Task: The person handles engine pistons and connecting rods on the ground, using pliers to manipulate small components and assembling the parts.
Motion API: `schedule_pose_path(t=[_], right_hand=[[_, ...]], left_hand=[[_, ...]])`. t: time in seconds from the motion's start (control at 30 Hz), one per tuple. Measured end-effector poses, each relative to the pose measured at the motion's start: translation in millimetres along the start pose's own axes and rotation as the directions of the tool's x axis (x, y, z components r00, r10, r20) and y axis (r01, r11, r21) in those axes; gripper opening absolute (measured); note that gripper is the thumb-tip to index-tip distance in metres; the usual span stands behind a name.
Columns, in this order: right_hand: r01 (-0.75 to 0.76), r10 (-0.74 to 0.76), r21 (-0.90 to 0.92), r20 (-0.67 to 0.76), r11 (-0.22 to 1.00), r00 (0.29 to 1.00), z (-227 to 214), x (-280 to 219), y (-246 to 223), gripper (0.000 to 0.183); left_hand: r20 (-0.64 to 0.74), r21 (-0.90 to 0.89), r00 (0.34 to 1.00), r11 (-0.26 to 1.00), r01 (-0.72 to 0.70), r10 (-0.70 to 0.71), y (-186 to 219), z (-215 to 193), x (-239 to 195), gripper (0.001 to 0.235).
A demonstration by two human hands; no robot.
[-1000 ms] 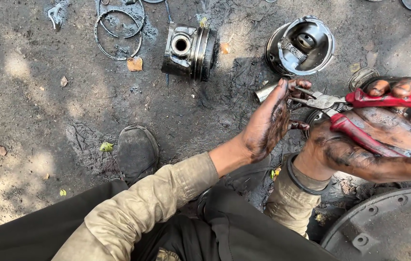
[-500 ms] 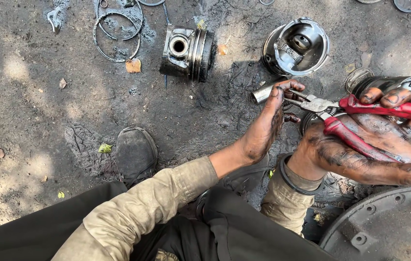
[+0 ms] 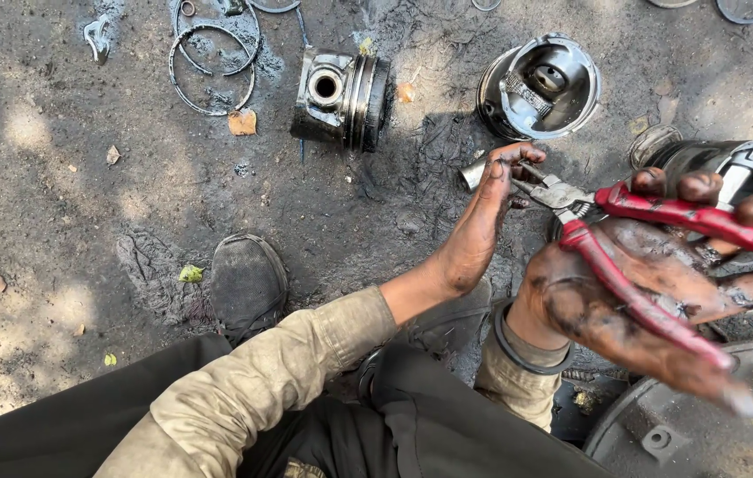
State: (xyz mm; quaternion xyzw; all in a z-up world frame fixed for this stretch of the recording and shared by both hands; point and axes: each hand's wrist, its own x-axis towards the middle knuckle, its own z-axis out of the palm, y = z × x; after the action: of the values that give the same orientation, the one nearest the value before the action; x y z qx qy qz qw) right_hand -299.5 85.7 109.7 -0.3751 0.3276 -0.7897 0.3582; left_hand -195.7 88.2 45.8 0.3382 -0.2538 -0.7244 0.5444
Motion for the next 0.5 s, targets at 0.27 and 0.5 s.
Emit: schedule_pose_path(t=[0.27,0.5], right_hand=[[0.0,0.0,0.002,-0.017,1.0,1.0,6,0,-7,0.063],[0.014,-0.012,0.032,-0.075,0.999,0.997,16,11,3,0.064]], left_hand=[[0.013,0.191,1.0,0.981,-0.012,0.01,9,2,-4,0.06],[0.018,0.615,0.971,0.764,-0.198,0.237,19,-5,-5,0.059]])
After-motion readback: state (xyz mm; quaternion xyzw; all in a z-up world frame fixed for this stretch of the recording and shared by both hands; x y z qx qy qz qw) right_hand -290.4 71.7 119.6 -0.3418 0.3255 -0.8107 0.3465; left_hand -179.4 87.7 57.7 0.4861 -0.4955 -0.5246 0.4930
